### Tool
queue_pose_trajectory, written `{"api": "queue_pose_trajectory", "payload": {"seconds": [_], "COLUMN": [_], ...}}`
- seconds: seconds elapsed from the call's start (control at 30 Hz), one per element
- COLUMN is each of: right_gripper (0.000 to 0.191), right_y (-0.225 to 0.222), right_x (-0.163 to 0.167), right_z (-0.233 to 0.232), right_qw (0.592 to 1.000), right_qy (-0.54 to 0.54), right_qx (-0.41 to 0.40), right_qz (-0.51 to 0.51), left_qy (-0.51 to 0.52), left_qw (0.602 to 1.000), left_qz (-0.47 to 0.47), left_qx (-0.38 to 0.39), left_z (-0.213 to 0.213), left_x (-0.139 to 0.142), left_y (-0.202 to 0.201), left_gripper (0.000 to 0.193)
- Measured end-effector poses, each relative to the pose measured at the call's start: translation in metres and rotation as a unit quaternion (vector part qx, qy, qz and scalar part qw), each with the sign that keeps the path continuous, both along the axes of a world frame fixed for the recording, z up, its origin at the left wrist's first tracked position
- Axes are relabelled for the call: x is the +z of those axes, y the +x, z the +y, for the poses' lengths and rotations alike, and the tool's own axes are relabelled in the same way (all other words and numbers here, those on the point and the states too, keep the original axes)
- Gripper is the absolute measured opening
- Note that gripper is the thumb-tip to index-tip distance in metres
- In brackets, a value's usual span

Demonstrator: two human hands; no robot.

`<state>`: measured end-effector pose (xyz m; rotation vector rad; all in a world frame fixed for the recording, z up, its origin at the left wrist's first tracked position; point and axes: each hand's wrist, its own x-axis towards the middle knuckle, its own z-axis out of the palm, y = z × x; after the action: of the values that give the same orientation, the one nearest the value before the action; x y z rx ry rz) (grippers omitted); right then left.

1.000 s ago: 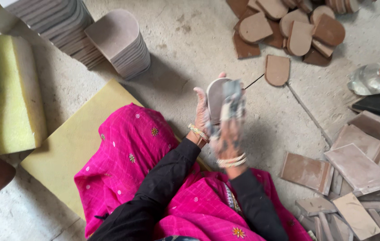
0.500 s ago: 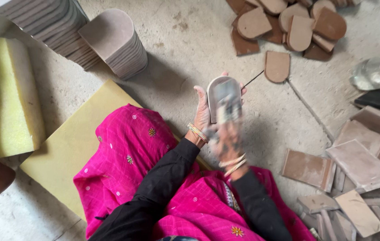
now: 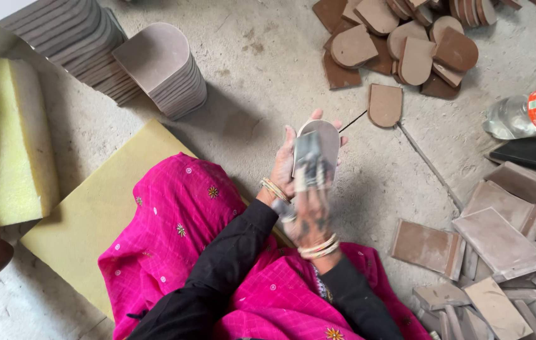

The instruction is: The person sits on the floor and sands small footwear components one at a time, rubbing a sanding block over each piece and placing finished pieces on a growing pile beside them.

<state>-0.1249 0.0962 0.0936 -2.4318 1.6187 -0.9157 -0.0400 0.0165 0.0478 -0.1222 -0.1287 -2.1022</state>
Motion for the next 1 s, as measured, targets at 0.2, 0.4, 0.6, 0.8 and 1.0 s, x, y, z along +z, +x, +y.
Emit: {"api": "queue_pose_trajectory", "payload": {"seconds": [0.2, 0.4, 0.6, 0.8, 1.0], "right_gripper": [0.074, 0.077, 0.066, 0.061, 0.075], "right_y": [-0.012, -0.004, 0.0, -0.012, 0.001], "right_x": [-0.005, -0.004, -0.005, 0.006, -0.008], "right_z": [-0.007, 0.002, 0.001, -0.01, 0.005], "right_qw": [0.999, 0.999, 0.997, 0.989, 0.991], "right_qy": [0.026, 0.019, -0.018, 0.117, 0.094], "right_qx": [-0.024, -0.015, -0.056, -0.09, -0.051], "right_qz": [-0.003, -0.023, -0.043, -0.023, -0.081], "left_qy": [0.038, 0.019, 0.047, 0.022, 0.045], "left_qw": [0.999, 0.999, 0.999, 0.995, 0.997], "left_qz": [-0.008, -0.019, 0.025, -0.03, -0.014], "left_qx": [-0.038, 0.043, -0.007, -0.09, -0.054], "left_z": [0.004, 0.0, -0.004, -0.005, -0.005], "left_x": [0.001, 0.013, 0.007, -0.019, -0.044], "left_y": [-0.002, 0.008, 0.01, 0.001, -0.008], "left_gripper": [0.085, 0.075, 0.068, 0.069, 0.079]}}
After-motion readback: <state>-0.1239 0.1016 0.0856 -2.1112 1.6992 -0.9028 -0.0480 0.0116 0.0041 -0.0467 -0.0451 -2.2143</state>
